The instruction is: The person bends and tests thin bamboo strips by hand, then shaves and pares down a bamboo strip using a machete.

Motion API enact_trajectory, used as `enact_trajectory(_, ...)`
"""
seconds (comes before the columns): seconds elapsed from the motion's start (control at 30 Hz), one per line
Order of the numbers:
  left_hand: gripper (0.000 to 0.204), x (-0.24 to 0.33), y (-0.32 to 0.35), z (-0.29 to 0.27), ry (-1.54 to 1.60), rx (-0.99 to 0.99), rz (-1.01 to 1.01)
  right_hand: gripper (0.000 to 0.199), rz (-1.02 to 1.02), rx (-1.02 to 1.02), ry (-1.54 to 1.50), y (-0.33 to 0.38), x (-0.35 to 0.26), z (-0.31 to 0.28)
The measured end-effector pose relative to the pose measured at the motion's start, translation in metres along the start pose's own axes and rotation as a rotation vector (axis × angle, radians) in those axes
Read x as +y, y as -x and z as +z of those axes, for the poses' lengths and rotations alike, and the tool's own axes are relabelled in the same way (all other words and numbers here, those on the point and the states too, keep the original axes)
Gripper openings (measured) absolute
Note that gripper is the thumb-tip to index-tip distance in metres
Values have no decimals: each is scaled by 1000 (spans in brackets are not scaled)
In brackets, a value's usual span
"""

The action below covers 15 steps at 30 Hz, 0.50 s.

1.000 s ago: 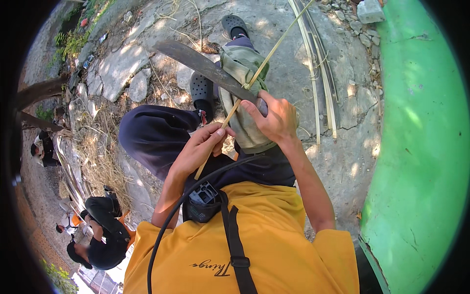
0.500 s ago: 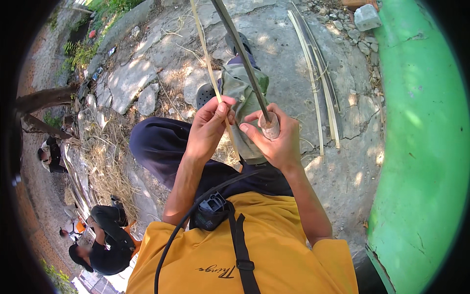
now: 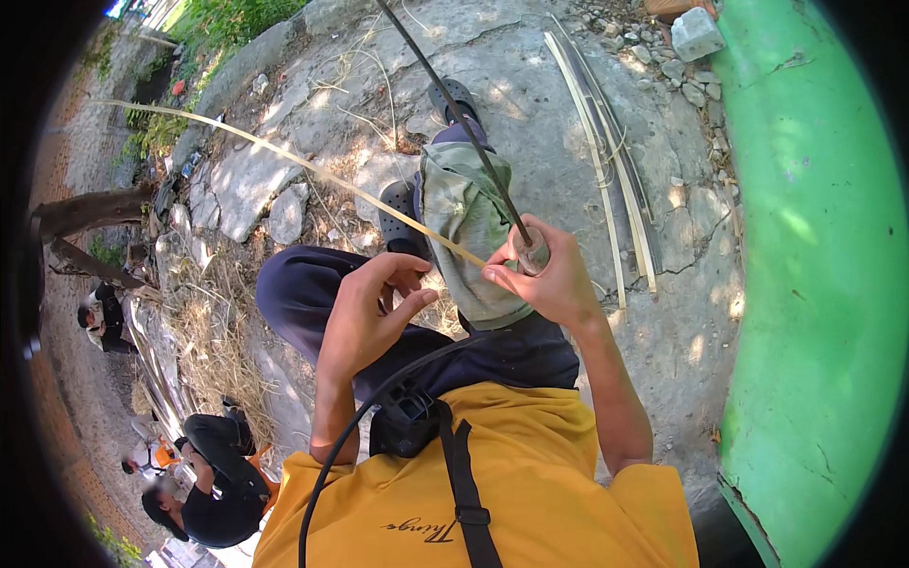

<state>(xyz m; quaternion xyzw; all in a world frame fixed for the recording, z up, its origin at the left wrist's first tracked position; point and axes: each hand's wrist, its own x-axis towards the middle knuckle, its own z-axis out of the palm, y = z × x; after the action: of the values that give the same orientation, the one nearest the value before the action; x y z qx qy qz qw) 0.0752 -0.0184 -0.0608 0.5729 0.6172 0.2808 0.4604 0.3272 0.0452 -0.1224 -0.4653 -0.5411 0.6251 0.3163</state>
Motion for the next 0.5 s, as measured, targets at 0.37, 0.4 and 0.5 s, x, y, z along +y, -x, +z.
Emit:
enact_trajectory(0.37,29,11,-48,-54,-934,64,467,25,-141,-164,275,-14,-21,-24)
enact_trajectory(0.4,30,7,-53,-60,-867,-76,436,25,-143,-158,275,-15,-22,-27)
enact_trajectory(0.5,29,3,-57,-58,-675,-159,381,25,-166,-214,305,-24,-23,-39)
